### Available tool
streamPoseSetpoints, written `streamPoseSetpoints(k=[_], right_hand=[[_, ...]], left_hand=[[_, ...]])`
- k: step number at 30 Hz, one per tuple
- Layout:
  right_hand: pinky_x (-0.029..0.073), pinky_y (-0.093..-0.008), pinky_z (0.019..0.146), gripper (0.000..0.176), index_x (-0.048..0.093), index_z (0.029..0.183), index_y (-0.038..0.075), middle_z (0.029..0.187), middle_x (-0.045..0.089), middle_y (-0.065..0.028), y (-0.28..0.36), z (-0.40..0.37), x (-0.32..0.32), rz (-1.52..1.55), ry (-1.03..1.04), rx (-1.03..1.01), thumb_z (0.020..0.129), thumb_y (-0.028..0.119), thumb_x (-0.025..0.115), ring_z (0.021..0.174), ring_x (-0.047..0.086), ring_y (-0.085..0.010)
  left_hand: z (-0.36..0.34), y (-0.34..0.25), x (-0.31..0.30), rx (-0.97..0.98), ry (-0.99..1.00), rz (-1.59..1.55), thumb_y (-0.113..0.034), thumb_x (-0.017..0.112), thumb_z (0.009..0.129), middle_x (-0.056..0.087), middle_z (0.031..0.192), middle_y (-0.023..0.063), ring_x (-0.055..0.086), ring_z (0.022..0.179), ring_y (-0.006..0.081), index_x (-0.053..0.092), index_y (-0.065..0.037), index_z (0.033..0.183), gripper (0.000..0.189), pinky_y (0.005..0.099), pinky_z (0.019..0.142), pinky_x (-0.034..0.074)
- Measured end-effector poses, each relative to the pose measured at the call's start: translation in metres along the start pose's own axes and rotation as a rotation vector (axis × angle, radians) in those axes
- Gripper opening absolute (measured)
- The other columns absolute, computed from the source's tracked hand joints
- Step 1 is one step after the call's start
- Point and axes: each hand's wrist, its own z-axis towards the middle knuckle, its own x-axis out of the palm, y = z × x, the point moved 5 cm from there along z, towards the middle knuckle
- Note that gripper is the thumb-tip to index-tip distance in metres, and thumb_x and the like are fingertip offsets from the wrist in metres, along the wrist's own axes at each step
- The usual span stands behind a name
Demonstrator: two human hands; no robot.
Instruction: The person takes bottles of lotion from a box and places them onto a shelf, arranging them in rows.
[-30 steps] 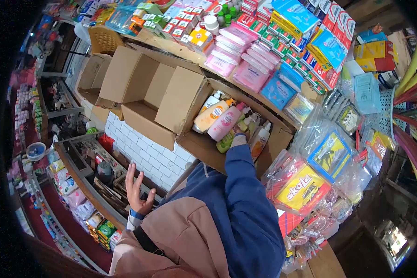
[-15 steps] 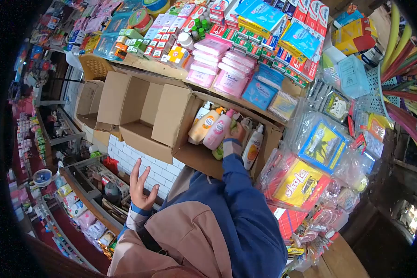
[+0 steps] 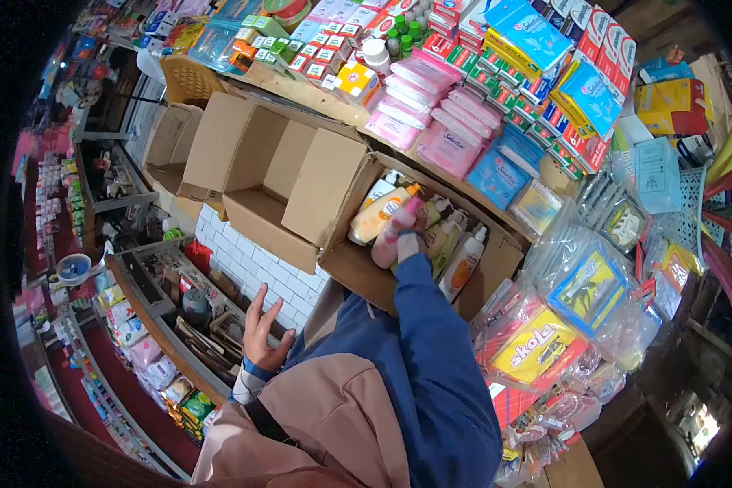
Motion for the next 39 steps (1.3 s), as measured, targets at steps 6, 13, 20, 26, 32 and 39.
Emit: streamPoseSetpoints(k=[6,13,20,26,32,39], right_hand=[[0.051,-0.0342,0.081,0.06,0.049,0.118,0.005,0.106,0.061,-0.007,0.133,-0.056,0.022,0.261,0.612,0.065,0.066,0.007,0.078,0.093,0.061,-0.0172],[0.049,-0.0312,0.084,0.041,0.051,0.114,0.0,0.107,0.06,-0.0085,0.302,-0.146,0.086,0.764,1.078,-0.019,0.078,0.005,0.07,0.101,0.057,-0.0162],[0.051,-0.0372,0.08,0.036,0.053,0.115,0.004,0.114,0.056,-0.0153,0.002,0.067,0.042,-0.354,0.06,0.21,0.085,0.022,0.062,0.099,0.059,-0.0238],[0.05,-0.0363,0.081,0.045,0.048,0.119,0.003,0.114,0.056,-0.0149,-0.006,0.076,0.068,-0.642,-0.022,0.19,0.081,0.023,0.066,0.098,0.059,-0.0234],[0.049,-0.0353,0.083,0.055,0.043,0.122,0.002,0.113,0.055,-0.0146,-0.011,0.086,0.076,-0.607,0.024,0.198,0.077,0.023,0.069,0.098,0.058,-0.023],[0.049,-0.0341,0.084,0.068,0.038,0.126,0.001,0.113,0.055,-0.0142,-0.013,0.087,0.04,-0.31,0.104,0.011,0.073,0.023,0.074,0.097,0.058,-0.0225]], left_hand=[[0.025,0.014,0.017,0.021,0.007,-0.149,-0.011,0.073,0.065,0.036,0.139,0.0223,0.039,0.126,0.0394,0.047,-0.007,0.129,0.069,0.0447,0.102,0.034],[0.045,0.023,0.053,-0.332,0.265,-1.135,-0.014,0.078,0.07,0.054,0.121,0.0114,0.053,0.11,0.0187,0.037,0.001,0.131,0.075,0.0336,0.095,0.041],[-0.024,0.088,0.069,-0.744,0.243,-1.06,-0.013,0.075,0.074,0.062,0.106,0.0071,0.058,0.096,0.0154,0.05,0.0,0.12,0.053,0.0299,0.085,0.047],[-0.052,0.103,0.056,-0.719,-0.122,-1.264,-0.012,0.071,0.076,0.062,0.104,0.0074,0.06,0.091,0.0167,0.051,0.0,0.119,0.048,0.0301,0.081,0.049],[-0.066,0.111,0.04,-0.725,-0.292,-1.277,-0.015,0.071,0.075,0.063,0.104,0.0078,0.059,0.092,0.0169,0.053,0.002,0.117,0.049,0.0313,0.085,0.046],[-0.092,0.123,0.028,-0.701,-0.304,-1.419,-0.017,0.069,0.076,0.063,0.104,0.0081,0.06,0.092,0.0174,0.053,0.002,0.117,0.048,0.032,0.085,0.046]])
